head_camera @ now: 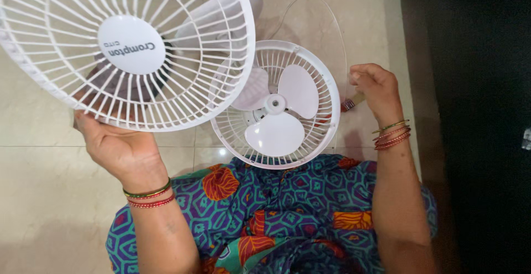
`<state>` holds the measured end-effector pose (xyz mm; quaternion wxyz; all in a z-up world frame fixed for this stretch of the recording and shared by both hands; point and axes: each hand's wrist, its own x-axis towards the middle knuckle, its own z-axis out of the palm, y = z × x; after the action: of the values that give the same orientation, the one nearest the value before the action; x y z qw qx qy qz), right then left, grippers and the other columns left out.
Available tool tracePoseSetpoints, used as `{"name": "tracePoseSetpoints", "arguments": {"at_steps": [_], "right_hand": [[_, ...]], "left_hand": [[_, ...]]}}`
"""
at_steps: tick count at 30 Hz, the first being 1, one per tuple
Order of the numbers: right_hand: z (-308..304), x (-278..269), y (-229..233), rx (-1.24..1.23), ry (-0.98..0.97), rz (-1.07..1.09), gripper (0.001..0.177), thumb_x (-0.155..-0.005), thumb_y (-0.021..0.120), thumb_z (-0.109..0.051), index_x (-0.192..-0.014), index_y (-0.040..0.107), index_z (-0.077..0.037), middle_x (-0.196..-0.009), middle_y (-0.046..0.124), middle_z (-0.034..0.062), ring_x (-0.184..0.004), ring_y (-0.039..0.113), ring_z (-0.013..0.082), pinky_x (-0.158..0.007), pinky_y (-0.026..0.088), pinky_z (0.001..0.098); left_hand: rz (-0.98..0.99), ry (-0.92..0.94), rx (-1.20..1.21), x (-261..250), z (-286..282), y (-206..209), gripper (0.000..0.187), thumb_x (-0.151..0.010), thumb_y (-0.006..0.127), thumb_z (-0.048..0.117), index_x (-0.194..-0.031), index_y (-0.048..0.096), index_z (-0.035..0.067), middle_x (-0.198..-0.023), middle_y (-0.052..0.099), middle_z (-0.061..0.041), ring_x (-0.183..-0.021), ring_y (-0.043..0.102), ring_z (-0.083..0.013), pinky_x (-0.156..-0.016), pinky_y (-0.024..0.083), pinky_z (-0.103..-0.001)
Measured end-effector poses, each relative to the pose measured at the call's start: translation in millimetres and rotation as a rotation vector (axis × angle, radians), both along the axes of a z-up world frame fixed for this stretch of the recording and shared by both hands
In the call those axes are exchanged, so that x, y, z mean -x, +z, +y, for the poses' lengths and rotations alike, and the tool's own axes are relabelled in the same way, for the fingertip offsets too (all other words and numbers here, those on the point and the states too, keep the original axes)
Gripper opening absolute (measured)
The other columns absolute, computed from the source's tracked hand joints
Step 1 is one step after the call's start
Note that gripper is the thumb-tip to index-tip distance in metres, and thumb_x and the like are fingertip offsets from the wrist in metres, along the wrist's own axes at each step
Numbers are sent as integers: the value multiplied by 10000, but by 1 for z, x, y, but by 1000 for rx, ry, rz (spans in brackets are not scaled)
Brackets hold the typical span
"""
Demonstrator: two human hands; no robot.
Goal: The person sits on the floor and removes the front grille of a white electric fan, then detaches the fan head from the stand. They place the parts on the floor and handle the power cord and plug.
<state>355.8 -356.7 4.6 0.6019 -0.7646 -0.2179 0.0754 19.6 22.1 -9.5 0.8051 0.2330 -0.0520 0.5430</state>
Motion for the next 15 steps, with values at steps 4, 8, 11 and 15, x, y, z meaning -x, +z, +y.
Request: {"name": "tracePoseSetpoints", "arguments": {"at_steps": [4,8,11,15], "right_hand": [[25,1,-29,205,-91,217,216,-924,689,-127,-1123,715,-50,-913,733,37,-714,673,102,-564,516,272],[43,10,-22,492,-135,-81,218,-866,719,-104,-1065,741,-17,-889,752,96,-690,685,173,-605,537,334],[50,14,-22,550,-141,-317,188,-853,708,-85,-1019,747,-4,-894,759,138,-771,734,224,-720,578,343],[54,15,-27,586,-159,-393,172,-840,655,-46,-984,737,0,-911,757,168,-787,735,301,-751,579,389]], "left_hand": [[127,10,19,-22,14,5,346,-1172,447,245,-1429,563,45,-1504,617,-118,-1376,585,-251,-1217,420,-433],[109,-3,127,-33,32,-10,372,-1163,440,257,-1438,562,39,-1510,607,-118,-1379,581,-254,-1223,421,-438],[119,4,147,-38,41,-13,383,-1152,432,259,-1434,564,35,-1507,606,-122,-1377,580,-259,-1218,423,-436],[102,-10,154,-40,35,-9,358,-1155,434,242,-1408,570,29,-1474,617,-118,-1349,586,-253,-1193,433,-432]]}}
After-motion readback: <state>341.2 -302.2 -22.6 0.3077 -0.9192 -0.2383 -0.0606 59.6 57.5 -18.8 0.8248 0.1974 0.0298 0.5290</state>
